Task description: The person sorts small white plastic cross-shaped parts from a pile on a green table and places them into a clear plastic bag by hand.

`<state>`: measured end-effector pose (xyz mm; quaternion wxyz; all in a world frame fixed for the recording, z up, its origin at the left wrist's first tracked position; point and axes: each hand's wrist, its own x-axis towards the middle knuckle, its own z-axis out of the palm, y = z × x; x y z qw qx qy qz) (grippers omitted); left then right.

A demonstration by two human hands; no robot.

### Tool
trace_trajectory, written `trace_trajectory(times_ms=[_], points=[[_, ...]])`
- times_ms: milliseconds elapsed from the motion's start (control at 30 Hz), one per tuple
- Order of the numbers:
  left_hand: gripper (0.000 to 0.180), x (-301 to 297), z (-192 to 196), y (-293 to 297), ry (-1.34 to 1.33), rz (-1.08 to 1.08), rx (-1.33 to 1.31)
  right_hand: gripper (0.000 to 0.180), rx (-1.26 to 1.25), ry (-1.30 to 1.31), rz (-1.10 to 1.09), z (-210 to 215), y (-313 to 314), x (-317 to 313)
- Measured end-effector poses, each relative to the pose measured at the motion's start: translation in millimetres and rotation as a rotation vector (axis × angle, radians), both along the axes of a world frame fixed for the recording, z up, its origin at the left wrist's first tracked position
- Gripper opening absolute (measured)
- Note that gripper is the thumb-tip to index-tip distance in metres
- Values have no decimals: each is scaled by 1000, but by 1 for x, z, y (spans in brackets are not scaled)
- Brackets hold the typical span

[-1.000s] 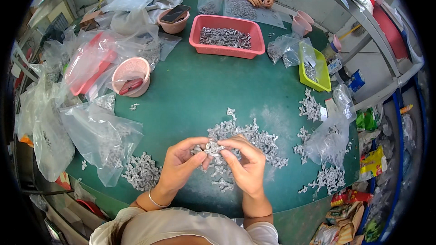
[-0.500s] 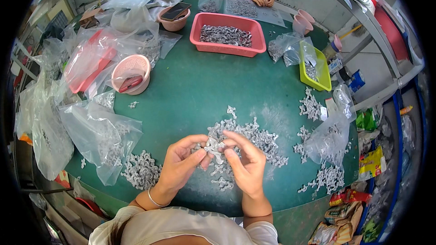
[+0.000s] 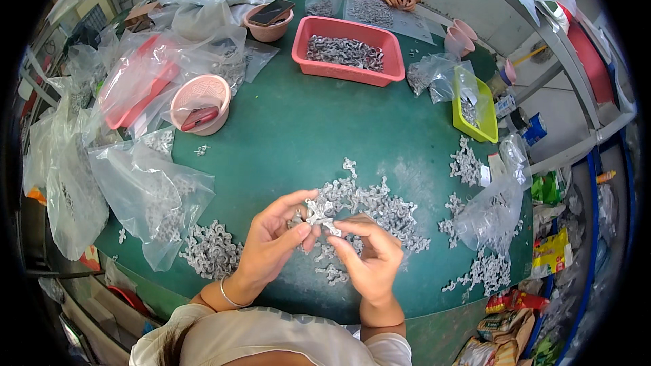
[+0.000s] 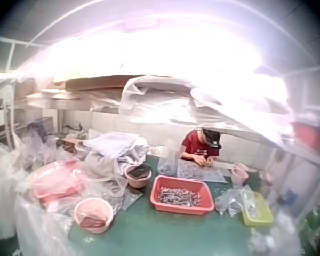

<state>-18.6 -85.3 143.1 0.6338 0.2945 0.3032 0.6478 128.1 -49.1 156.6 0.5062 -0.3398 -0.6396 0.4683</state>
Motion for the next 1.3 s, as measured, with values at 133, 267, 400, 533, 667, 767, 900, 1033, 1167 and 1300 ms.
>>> trace_trajectory(times_ms=[133, 267, 400, 533, 667, 767, 900, 1033, 1167, 1300], points=[[40, -1, 1, -1, 13, 5, 5, 19, -79, 62, 13, 2, -1, 1], [41, -2, 0, -1, 26, 31, -2, 18, -59, 39, 12, 2, -1, 2], [40, -2, 1, -2, 16, 33, 15, 18, -13, 35, -1, 3, 0, 0], [39, -3, 1, -3, 31, 42, 26, 17, 14, 28, -9, 3, 0, 0], [39, -4, 2, -4, 55, 32, 30, 17, 54, 0, -9, 1, 1, 1], [39, -4, 2, -5, 56, 23, 20, 17, 73, -5, -22, 2, 1, 0], [38, -3, 1, -5, 51, 18, 13, 16, 90, -6, -38, 1, 0, -2], [38, -4, 4, -5, 52, 18, 25, 15, 63, 1, -49, 1, -3, -3], [38, -4, 2, -6, 72, 2, 9, 15, 115, -3, -56, -1, -2, -3], [38, -3, 3, -6, 39, -1, 22, 14, 112, 19, -37, 0, -3, -3]])
